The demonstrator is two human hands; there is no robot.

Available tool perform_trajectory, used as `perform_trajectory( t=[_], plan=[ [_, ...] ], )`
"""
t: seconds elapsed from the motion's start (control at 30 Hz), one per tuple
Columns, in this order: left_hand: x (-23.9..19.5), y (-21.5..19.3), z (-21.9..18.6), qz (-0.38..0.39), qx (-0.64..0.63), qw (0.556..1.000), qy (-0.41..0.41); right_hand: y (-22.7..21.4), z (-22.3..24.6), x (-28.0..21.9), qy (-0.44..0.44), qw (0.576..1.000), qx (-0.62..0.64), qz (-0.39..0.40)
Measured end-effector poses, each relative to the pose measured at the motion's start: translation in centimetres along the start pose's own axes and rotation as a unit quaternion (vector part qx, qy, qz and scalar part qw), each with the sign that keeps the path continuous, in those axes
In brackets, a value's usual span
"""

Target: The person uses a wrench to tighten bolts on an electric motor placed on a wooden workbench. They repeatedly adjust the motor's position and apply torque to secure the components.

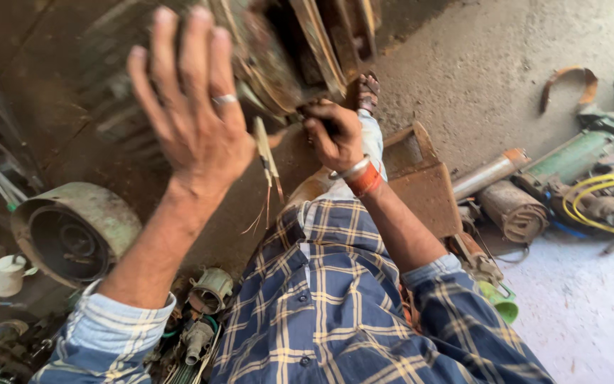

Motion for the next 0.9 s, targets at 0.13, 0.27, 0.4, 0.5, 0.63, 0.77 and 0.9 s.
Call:
perform_trajectory(
  t=[0.13, 0.27, 0.4, 0.5, 0.63, 0.77, 0.9],
  plan=[
    [-2.3, 0.3, -1.3, -0.012, 0.045, 0.999, -0.014, -0.6, -2.7, -2.8, 0.039, 0.998, -0.036, -0.019],
    [-3.0, -0.4, -1.2, -0.034, 0.017, 0.997, -0.062, -0.2, -3.9, -3.6, 0.028, 0.999, -0.004, -0.017],
    [-2.9, -0.4, -1.2, -0.031, 0.020, 0.997, -0.074, -0.2, -4.2, -4.0, 0.051, 0.997, -0.025, -0.061],
    [-3.0, 0.1, -1.3, -0.027, 0.012, 0.996, -0.084, 0.0, -3.8, -4.2, 0.056, 0.997, -0.018, -0.049],
    [-3.3, 0.3, -1.1, -0.045, 0.013, 0.995, -0.084, 0.4, -2.8, -3.8, 0.042, 0.998, -0.039, -0.023],
    [-3.7, 0.5, -1.0, -0.027, 0.043, 0.994, -0.095, 0.7, -3.3, -4.5, 0.112, 0.990, 0.050, -0.068],
    [-3.6, 0.1, -1.5, -0.042, 0.013, 0.995, -0.095, 0.6, -2.6, -4.6, 0.143, 0.987, 0.035, -0.067]
  ],
)
Point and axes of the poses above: each hand's wrist, its own x-axis towards the middle knuckle, its own y-axis out of the palm, z = x × y, the point moved 10 cm from there along x, towards the middle knuckle, and after that the axes turned 11 degrees about -y, right-handed, at the moved point
